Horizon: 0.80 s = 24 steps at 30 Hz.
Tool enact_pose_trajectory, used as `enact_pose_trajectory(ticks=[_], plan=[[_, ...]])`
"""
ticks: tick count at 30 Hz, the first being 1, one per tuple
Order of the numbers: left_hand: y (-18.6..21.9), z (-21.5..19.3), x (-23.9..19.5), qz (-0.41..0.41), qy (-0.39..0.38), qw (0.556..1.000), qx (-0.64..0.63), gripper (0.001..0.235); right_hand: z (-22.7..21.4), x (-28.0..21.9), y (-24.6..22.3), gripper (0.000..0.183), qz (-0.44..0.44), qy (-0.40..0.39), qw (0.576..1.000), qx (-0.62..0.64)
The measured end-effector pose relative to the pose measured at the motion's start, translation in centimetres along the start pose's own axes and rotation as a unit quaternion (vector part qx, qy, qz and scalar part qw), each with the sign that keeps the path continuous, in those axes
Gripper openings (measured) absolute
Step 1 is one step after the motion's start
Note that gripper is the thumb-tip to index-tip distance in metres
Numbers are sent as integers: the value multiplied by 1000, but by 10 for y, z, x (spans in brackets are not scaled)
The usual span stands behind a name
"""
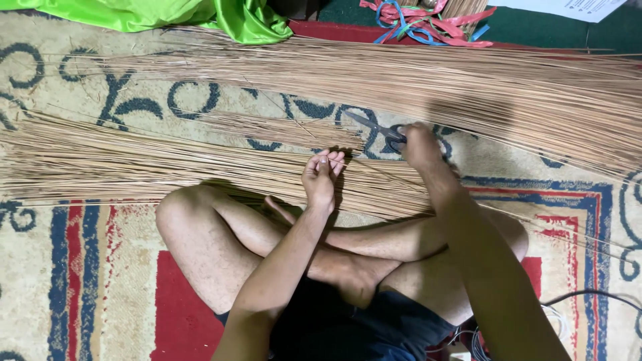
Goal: Trimming and aligning thin wooden sticks to form a bundle
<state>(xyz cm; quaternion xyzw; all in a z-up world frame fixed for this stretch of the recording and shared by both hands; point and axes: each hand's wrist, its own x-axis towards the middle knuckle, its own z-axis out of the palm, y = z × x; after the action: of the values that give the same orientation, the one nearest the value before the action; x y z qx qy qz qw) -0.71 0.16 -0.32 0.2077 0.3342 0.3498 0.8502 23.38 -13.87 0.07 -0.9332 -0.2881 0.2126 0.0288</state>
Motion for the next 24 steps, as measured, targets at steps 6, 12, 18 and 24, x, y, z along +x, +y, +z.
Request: enact_pose_trajectory(ticks=[6,12,18,24], plan=[[0,-3,13,-2,7,1000,-5,19,-51,-117,-86,21,-263,38,936,233],[52,1,36,24,22,999,14,19,-53,-134,-64,22,-225,-3,949,221],[115,-39,86,92,54,994,32,23,-72,-144,-45,16,-206,16,954,217],[120,3,24,301,174,847,401,82,-60,-143,-55,18,-215,33,959,181]])
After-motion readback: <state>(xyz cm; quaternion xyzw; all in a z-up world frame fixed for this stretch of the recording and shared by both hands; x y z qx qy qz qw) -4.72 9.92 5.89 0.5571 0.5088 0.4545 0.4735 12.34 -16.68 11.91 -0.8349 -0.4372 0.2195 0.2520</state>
